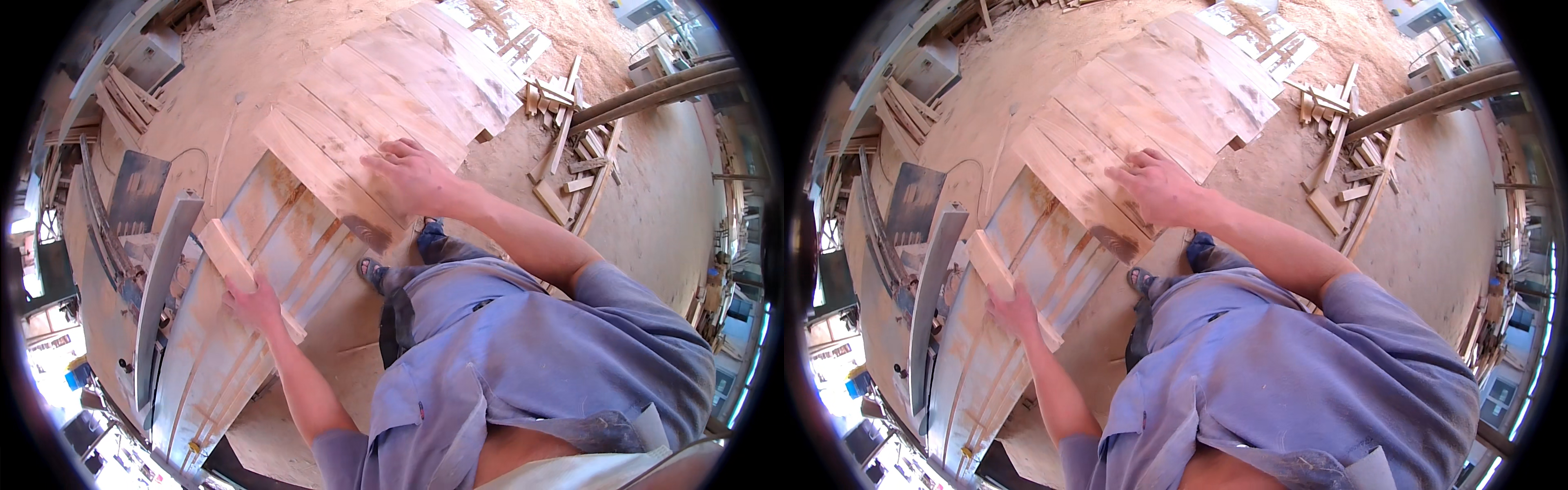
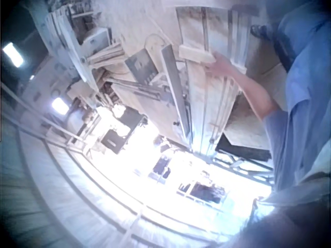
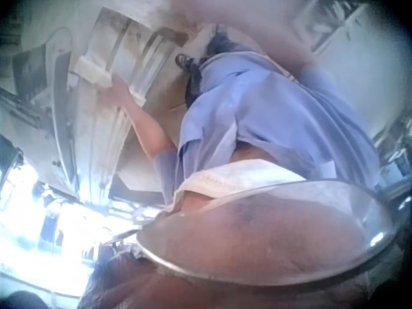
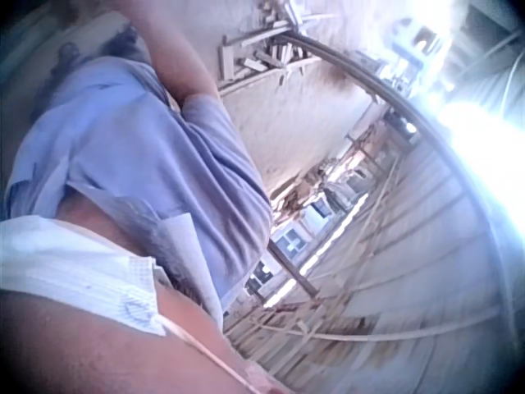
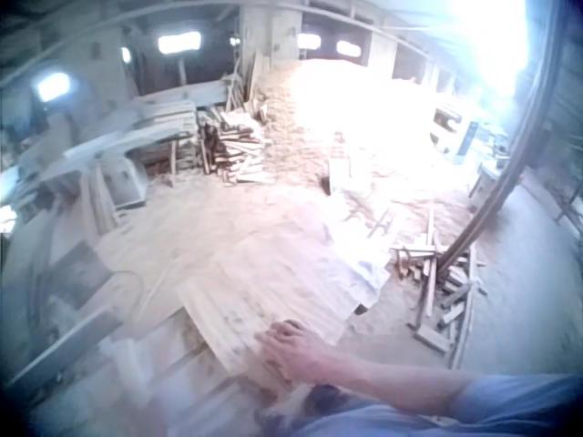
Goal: The person uses a sliding table saw to cut wood blocks, measures a piece of wood with a tape measure, and stacks the cut pieces on a nearby table.
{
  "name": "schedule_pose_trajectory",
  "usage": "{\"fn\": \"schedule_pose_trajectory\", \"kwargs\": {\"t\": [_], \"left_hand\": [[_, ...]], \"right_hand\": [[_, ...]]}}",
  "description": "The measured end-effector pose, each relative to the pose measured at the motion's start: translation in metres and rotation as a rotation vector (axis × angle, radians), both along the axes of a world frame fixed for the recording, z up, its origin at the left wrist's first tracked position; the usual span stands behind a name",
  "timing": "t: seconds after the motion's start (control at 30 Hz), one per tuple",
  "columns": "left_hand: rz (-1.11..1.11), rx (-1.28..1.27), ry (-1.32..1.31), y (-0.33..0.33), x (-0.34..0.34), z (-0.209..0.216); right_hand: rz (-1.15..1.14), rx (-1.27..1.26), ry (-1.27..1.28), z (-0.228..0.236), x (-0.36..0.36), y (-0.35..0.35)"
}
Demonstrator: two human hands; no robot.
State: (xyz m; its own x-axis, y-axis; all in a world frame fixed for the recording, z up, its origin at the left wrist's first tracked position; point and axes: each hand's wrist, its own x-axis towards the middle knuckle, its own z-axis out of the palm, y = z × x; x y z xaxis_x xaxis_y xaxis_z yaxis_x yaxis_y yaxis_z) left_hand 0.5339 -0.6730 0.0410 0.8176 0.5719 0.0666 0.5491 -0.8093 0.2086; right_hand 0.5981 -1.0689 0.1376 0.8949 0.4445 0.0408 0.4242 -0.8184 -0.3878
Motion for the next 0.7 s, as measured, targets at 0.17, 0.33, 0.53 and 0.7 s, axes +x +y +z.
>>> {"fn": "schedule_pose_trajectory", "kwargs": {"t": [0.17, 0.33, 0.53, 0.7], "left_hand": [[-0.021, 0.007, -0.042, 0.000, -0.001, -0.001], [-0.049, 0.088, -0.090, 0.007, -0.004, -0.007], [0.032, -0.202, -0.178, -0.043, 0.018, 0.001], [-0.200, -0.540, -0.286, -0.140, 0.055, 0.014]], "right_hand": [[0.193, 0.089, -0.065, -0.003, -0.010, 0.031], [0.195, 0.131, 0.006, -0.001, -0.024, 0.043], [0.058, 0.149, -0.057, -0.024, -0.045, 0.011], [-0.279, 0.271, -0.113, -0.009, -0.052, -0.044]]}}
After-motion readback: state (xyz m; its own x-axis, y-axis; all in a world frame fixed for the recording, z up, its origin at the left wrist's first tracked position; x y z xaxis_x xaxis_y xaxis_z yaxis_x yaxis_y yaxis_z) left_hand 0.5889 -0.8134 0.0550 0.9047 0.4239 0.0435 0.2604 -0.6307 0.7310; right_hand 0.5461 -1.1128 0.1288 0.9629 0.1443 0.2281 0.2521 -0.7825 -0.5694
